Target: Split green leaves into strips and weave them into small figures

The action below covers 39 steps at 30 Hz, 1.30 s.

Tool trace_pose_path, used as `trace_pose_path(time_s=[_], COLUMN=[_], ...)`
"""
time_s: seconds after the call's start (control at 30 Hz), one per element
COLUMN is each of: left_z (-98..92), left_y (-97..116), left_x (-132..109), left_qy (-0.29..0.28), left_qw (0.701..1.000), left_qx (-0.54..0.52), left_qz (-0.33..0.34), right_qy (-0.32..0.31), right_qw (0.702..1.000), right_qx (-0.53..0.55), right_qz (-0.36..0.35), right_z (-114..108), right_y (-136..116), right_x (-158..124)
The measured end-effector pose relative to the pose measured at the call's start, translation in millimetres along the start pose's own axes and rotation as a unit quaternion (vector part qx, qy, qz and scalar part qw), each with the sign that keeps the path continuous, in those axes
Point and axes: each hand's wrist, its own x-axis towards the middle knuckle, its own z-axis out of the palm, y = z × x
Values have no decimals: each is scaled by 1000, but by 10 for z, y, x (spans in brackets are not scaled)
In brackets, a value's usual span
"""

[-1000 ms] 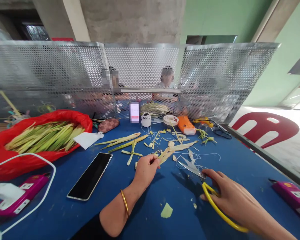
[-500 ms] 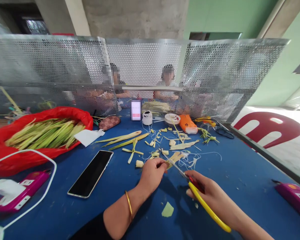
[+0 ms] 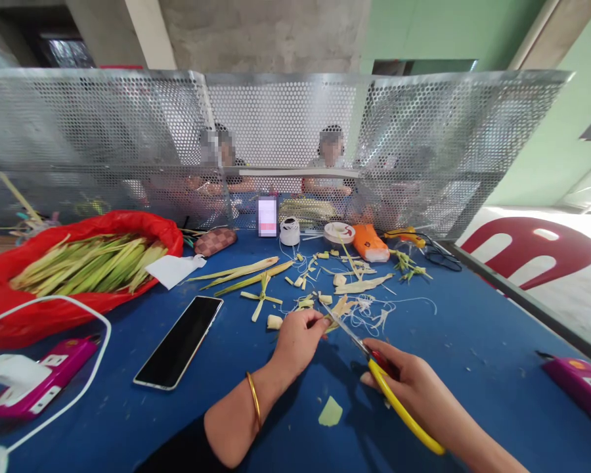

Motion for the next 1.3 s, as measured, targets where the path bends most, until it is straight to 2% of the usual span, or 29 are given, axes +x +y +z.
trace_pose_path(time_s=[0.17,0.3,0.37,0.47,0.57,0.63,0.67,0.7,0.77,0.8,0.87,0.93,0.97,1.07,1.1,1.13,1.2,1.23,1.3], left_z=[-10,-63,-103,-159,-192,-199,-198,-196,-193,-194,-205,-229,-242,-253,-238,-212,-130,-81,10], left_y=[-8,39,93,178,205,183,166,150,128,127,146,181,197,203,184,157,89,58,22], left_x=[7,0,-8,-21,-30,-35,-39,-45,-58,-64,-73,-74,-71,-48,-37,-26,-7,-3,-11], left_qy=[-4,-12,-21,-18,-8,-1,4,10,10,4,-10,8,49,238,288,314,301,276,250], left_qw=[1000,999,997,991,990,995,998,999,998,996,995,995,993,964,953,946,938,931,910], left_qx=[6,-26,-63,-115,-122,-91,-64,-33,26,46,65,79,86,61,22,-30,-164,-220,-288], left_qz=[0,-22,-37,-61,-67,-37,-15,10,57,72,75,59,62,102,95,69,-42,-97,-165], right_qy=[-6,13,42,55,35,36,47,59,40,12,-35,-42,-30,42,61,74,89,96,106], right_qw=[999,986,958,906,871,866,876,898,945,956,961,968,975,993,992,990,983,980,975], right_qx=[-48,-167,-282,-419,-490,-499,-477,-424,-268,-211,-168,-138,-111,24,68,104,152,167,182], right_qz=[5,14,35,7,-7,-27,-58,-100,-182,-204,-218,-205,-189,-105,-82,-67,-57,-58,-68], right_z=[-7,-161,-296,-506,-641,-644,-609,-551,-376,-274,-84,46,82,107,106,110,145,177,260], right_y=[58,36,71,213,267,132,12,-130,-423,-545,-684,-673,-623,-433,-388,-360,-349,-355,-366], right_x=[13,82,176,348,451,456,446,433,420,427,465,521,550,619,633,639,632,620,588])
